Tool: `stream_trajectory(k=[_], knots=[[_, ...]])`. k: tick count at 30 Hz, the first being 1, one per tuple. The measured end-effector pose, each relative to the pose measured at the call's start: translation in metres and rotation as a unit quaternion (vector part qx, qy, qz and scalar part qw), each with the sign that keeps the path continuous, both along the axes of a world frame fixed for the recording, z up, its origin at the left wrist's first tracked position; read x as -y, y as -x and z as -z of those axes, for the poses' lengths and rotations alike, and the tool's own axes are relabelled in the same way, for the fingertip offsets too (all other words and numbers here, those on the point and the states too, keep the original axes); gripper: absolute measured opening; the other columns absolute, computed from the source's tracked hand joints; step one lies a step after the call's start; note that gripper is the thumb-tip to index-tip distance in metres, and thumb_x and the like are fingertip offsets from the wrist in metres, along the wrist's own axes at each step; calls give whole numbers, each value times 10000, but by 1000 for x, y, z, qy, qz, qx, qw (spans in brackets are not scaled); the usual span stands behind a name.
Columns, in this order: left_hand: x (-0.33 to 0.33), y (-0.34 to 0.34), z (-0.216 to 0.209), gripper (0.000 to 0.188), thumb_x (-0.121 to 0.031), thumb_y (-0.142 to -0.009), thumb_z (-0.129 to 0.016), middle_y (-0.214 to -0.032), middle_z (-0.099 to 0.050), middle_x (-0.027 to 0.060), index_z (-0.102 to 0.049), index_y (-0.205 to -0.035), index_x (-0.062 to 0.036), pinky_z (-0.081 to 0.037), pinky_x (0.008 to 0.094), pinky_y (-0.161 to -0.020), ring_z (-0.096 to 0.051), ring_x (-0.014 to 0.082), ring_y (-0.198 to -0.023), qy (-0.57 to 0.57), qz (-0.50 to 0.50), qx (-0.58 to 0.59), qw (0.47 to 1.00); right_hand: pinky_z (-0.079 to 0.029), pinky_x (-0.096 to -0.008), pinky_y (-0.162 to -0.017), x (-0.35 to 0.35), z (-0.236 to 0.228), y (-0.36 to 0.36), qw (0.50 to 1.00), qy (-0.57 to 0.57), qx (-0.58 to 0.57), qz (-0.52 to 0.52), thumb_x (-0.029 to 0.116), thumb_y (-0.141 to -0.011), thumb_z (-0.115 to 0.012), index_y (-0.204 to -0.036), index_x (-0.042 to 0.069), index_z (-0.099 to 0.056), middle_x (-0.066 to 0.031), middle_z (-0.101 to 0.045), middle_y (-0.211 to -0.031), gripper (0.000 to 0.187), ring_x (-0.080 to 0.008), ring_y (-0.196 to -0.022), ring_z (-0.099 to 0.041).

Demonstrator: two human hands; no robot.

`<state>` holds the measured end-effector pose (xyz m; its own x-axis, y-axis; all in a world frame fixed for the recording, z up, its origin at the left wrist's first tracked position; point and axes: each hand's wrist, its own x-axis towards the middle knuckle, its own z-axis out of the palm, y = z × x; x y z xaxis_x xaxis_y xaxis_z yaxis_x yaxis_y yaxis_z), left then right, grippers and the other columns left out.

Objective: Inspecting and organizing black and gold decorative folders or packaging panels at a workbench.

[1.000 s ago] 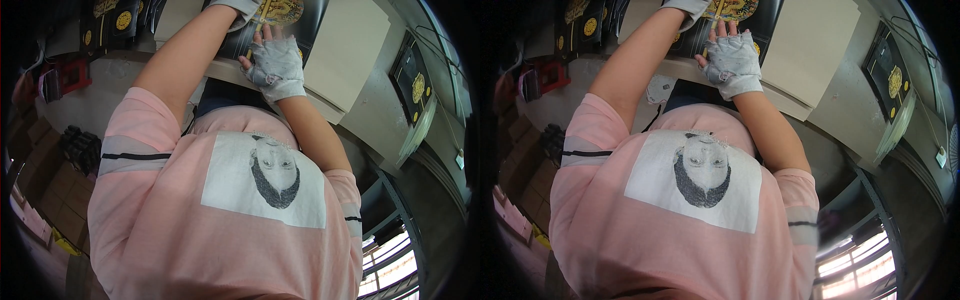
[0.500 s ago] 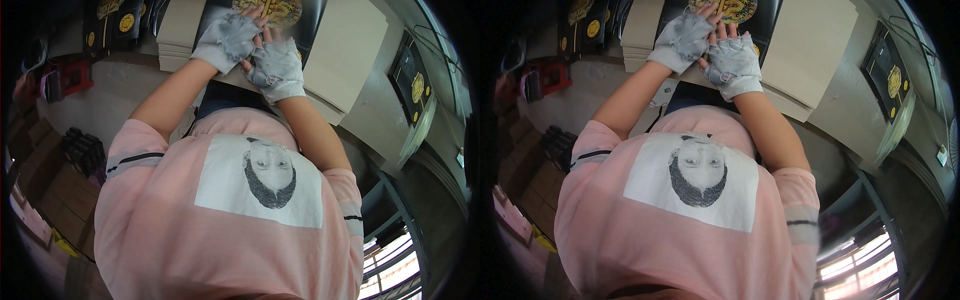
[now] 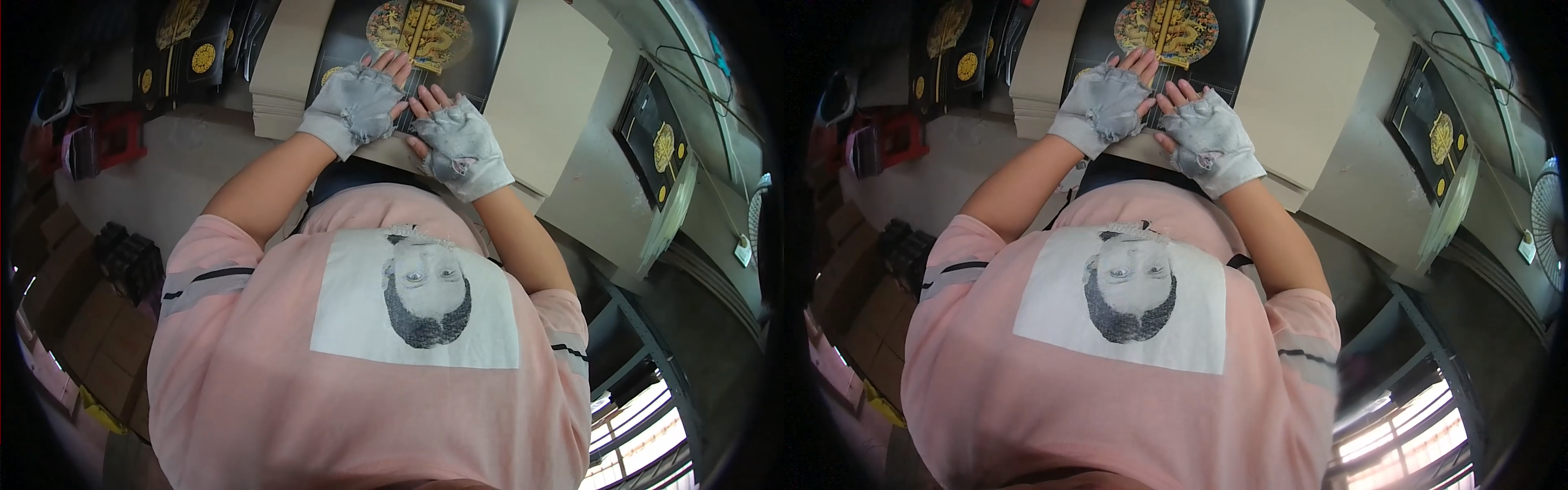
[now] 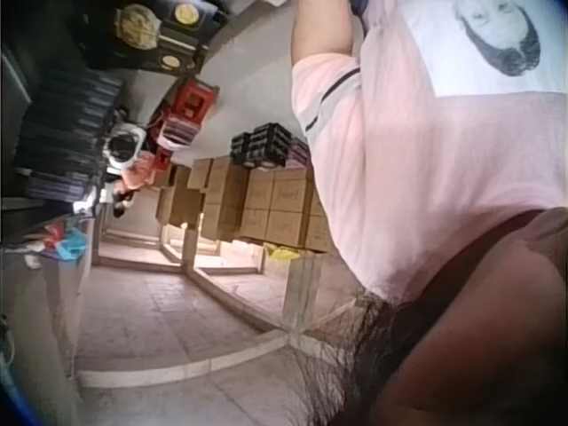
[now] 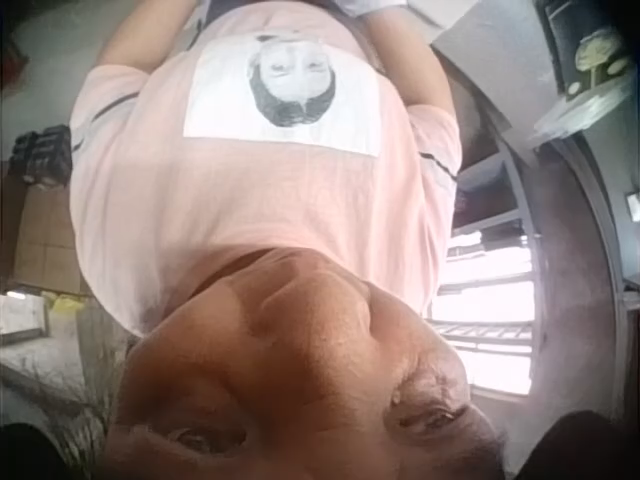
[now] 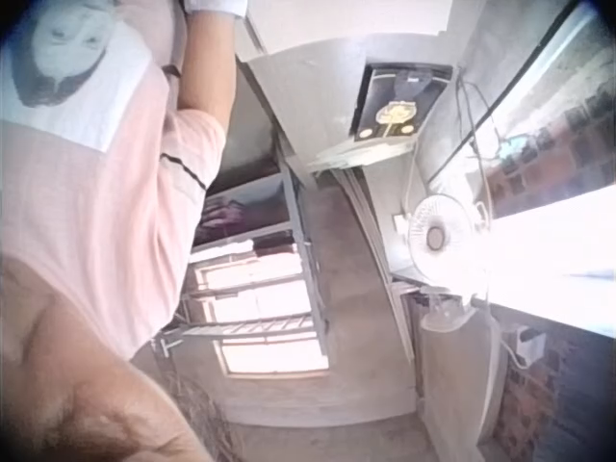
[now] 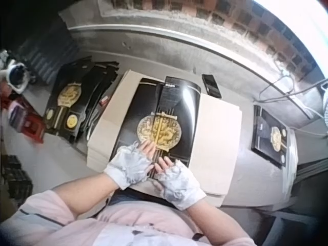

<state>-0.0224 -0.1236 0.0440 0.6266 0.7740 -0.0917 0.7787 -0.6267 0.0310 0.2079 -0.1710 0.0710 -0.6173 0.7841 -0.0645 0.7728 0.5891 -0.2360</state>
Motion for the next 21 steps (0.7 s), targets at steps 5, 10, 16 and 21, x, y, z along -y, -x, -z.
stream_trajectory(k=[5, 10, 16, 21], knots=[[-2, -3, -2, 679, -446, -1058, -506, -1696, -403, 104, -435, -1595, -37, -305, 467, -1267, -342, 242, -1583, 24, -2, -15, 1000, -299, -528, -1267, -27, 5, -19, 1000, -1, -4, -18, 454, -1027, -559, -1509, 67, -572, -146, -503, -1620, 618, -296, -1537, -423], [-6, -5, -7, 687, -447, -1052, -513, -1693, -404, 121, -442, -1587, -21, -295, 467, -1268, -344, 246, -1583, 53, -3, -8, 999, -282, -512, -1273, -76, 2, -35, 998, -8, 45, -37, 499, -1029, -540, -1538, 128, -560, -137, -489, -1638, 629, -286, -1545, -417], [-9, -4, -9, 694, -428, -1028, -546, -1681, -414, 150, -459, -1571, -5, -294, 479, -1265, -358, 272, -1573, 98, -5, 7, 995, -306, -499, -1252, -164, 7, -52, 994, -98, 51, -20, 471, -1010, -609, -1501, 120, -598, -150, -520, -1606, 603, -320, -1515, -447], [-10, -4, -7, 701, -433, -1011, -570, -1683, -416, 125, -475, -1565, -13, -269, 488, -1267, -332, 258, -1582, 122, -15, 25, 992, -316, -505, -1242, -262, 8, -61, 993, -109, 48, 13, 424, -972, -647, -1351, 38, -667, -210, -549, -1554, 541, -360, -1497, -449]])
